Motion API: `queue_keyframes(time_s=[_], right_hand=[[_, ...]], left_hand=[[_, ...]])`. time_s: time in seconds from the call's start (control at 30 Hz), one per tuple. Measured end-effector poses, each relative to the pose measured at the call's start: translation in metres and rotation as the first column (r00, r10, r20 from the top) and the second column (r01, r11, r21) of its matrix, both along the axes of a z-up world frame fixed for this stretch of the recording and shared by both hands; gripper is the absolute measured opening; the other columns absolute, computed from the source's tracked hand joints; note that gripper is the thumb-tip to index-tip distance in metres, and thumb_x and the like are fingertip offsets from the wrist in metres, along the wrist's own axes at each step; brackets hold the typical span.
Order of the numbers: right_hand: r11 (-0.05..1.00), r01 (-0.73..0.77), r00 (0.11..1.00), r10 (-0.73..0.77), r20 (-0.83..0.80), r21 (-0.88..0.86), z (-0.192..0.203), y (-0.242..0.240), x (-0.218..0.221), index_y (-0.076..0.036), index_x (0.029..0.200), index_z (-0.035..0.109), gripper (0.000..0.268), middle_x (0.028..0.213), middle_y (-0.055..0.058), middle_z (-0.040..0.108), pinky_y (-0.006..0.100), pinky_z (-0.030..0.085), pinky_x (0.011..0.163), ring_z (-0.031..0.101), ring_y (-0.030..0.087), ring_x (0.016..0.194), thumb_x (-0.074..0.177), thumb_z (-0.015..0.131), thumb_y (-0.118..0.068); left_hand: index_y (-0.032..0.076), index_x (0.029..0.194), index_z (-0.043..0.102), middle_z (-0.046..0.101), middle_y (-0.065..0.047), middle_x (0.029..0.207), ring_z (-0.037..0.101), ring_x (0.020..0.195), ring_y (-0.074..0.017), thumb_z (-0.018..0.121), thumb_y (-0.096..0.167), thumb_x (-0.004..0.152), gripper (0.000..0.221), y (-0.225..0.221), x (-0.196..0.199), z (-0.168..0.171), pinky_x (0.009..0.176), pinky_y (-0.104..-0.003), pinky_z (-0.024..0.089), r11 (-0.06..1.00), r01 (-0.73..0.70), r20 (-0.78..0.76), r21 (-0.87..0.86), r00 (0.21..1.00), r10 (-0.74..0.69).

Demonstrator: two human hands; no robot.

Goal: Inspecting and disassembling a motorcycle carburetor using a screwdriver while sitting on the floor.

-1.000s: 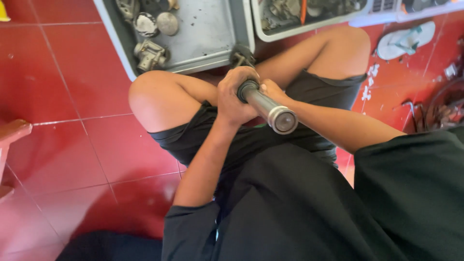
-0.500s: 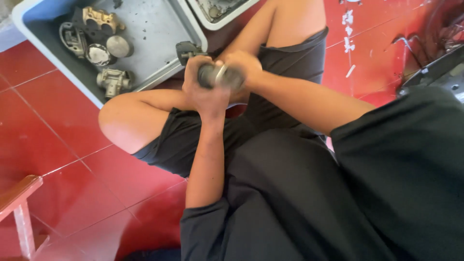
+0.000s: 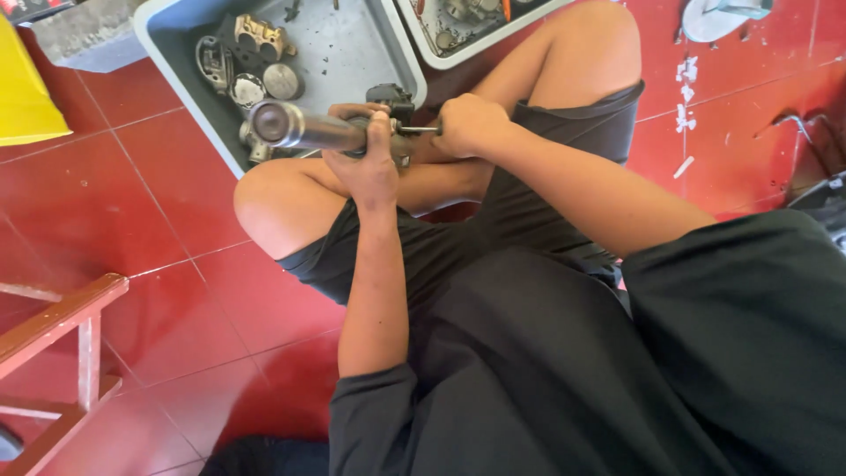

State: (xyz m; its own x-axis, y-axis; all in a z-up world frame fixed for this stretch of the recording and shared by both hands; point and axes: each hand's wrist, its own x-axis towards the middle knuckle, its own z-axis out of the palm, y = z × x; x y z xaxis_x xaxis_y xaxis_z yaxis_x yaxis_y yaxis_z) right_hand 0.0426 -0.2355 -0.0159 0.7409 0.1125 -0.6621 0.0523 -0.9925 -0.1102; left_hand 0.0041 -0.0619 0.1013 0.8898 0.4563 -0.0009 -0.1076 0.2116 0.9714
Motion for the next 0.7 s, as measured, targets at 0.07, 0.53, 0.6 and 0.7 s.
queue_keyframes(time_s=[0.07, 0.53, 0.6, 0.7], right_hand=[[0.999, 0.021, 0.999, -0.020, -0.036, 0.024, 0.006, -0.008, -0.001, -0.018, 0.082, 0.081, 0.029, 0.074, 0.012, 0.073, 0.050, 0.061, 0.066, 0.076, 0.032, 0.080, 0.086, 0.066, -0.043], [0.962, 0.172, 0.942, -0.098, -0.320, 0.210, -0.011, -0.003, -0.010, -0.008, 0.084, 0.078, 0.044, 0.088, 0.018, 0.076, 0.048, 0.057, 0.078, 0.074, 0.036, 0.095, 0.091, 0.059, -0.047], [0.965, 0.176, 0.934, -0.100, -0.344, 0.197, -0.007, 0.001, -0.008, -0.008, 0.084, 0.078, 0.045, 0.090, 0.019, 0.076, 0.049, 0.056, 0.080, 0.074, 0.037, 0.098, 0.090, 0.058, -0.048], [0.961, 0.194, 0.928, -0.113, -0.356, 0.199, -0.010, 0.002, -0.008, -0.007, 0.085, 0.078, 0.047, 0.091, 0.018, 0.076, 0.047, 0.056, 0.079, 0.073, 0.036, 0.098, 0.090, 0.058, -0.049]], left_hand=[[0.006, 0.080, 0.058, 0.069, -0.013, 0.077, 0.060, 0.064, -0.0098, 0.064, 0.001, 0.083, 0.008, 0.006, 0.001, 0.002, 0.063, -0.029, 0.052, 0.999, 0.035, 0.019, -0.024, 0.999, -0.034], [0.005, 0.076, 0.055, 0.056, -0.009, 0.055, 0.068, 0.074, -0.0225, 0.061, 0.000, 0.082, 0.010, 0.019, 0.005, -0.013, 0.081, -0.031, 0.055, 0.998, 0.070, 0.071, -0.007, 0.995, -0.069], [0.005, 0.076, 0.055, 0.056, -0.008, 0.054, 0.068, 0.074, -0.0228, 0.061, 0.000, 0.082, 0.010, 0.019, 0.004, -0.014, 0.081, -0.033, 0.055, 0.997, 0.081, 0.069, 0.012, 0.994, -0.081], [0.004, 0.078, 0.057, 0.058, -0.009, 0.055, 0.069, 0.078, -0.0236, 0.061, 0.001, 0.083, 0.007, 0.019, 0.003, -0.019, 0.085, -0.037, 0.055, 0.994, 0.109, 0.077, 0.027, 0.991, -0.111]])
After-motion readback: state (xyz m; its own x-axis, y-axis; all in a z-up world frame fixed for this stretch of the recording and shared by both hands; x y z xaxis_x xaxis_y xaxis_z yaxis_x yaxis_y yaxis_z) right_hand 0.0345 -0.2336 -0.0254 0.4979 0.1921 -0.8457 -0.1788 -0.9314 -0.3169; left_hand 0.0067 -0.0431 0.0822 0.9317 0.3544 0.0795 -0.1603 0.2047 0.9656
